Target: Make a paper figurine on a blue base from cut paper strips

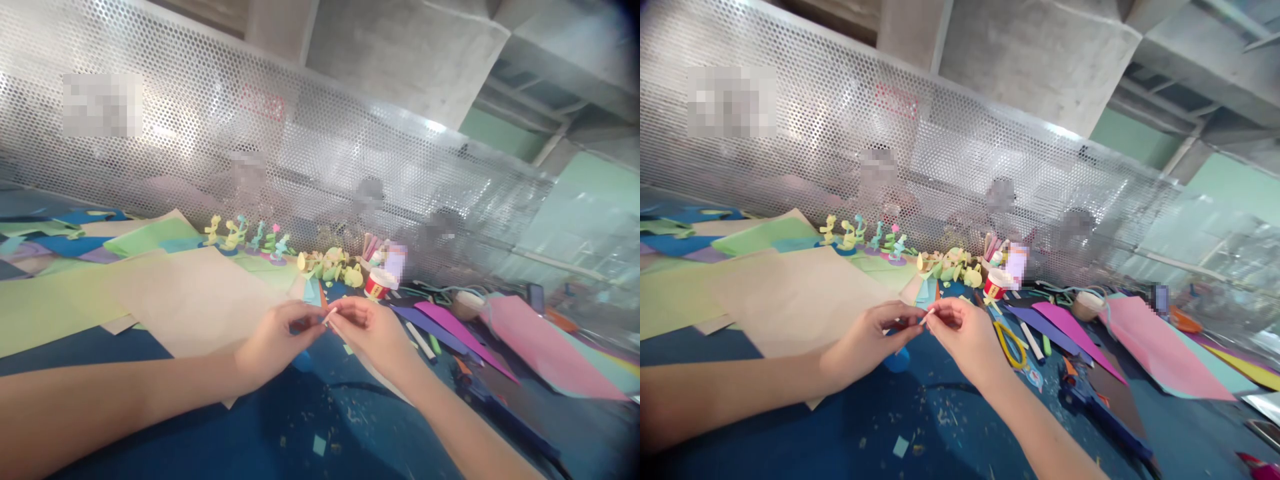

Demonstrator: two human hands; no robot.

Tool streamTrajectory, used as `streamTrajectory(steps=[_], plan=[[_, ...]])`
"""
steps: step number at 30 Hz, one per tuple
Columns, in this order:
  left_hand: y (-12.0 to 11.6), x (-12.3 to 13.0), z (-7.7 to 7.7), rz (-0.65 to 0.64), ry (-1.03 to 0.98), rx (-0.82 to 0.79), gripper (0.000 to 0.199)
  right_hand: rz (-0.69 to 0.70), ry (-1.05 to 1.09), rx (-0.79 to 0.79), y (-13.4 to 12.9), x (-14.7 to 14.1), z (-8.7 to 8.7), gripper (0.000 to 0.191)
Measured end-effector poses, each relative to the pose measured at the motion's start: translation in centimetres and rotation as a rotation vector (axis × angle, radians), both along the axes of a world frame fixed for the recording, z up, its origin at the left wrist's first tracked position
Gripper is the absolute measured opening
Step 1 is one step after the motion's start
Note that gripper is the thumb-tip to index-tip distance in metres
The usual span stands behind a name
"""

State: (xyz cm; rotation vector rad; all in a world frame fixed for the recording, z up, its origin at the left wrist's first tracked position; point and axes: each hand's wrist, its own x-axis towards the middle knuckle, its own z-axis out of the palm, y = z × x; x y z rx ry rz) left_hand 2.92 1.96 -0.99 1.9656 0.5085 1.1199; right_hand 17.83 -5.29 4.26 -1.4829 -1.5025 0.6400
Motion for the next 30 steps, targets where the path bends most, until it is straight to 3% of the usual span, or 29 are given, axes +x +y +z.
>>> streamTrajectory(steps=[8,14,19,26,30], plan=[[0.0,0.0,0.3,-0.057,0.010,-0.150,0.021,0.002,-0.130,0.029,-0.2,0.2,0.6,0.020],[0.0,0.0,0.3,-0.042,0.013,-0.106,0.019,0.017,-0.126,0.055,-0.1,0.2,0.2,0.021],[-0.1,0.0,0.3,-0.048,0.033,-0.063,0.017,-0.025,-0.193,0.066,0.1,0.0,-0.5,0.009],[0.3,0.1,0.1,-0.118,-0.011,-0.157,0.017,0.060,-0.052,0.036,0.5,0.5,-0.6,0.015],[0.8,0.2,-0.4,-0.106,0.102,-0.206,0.025,0.050,0.026,0.005,0.9,1.2,-0.8,0.020]])
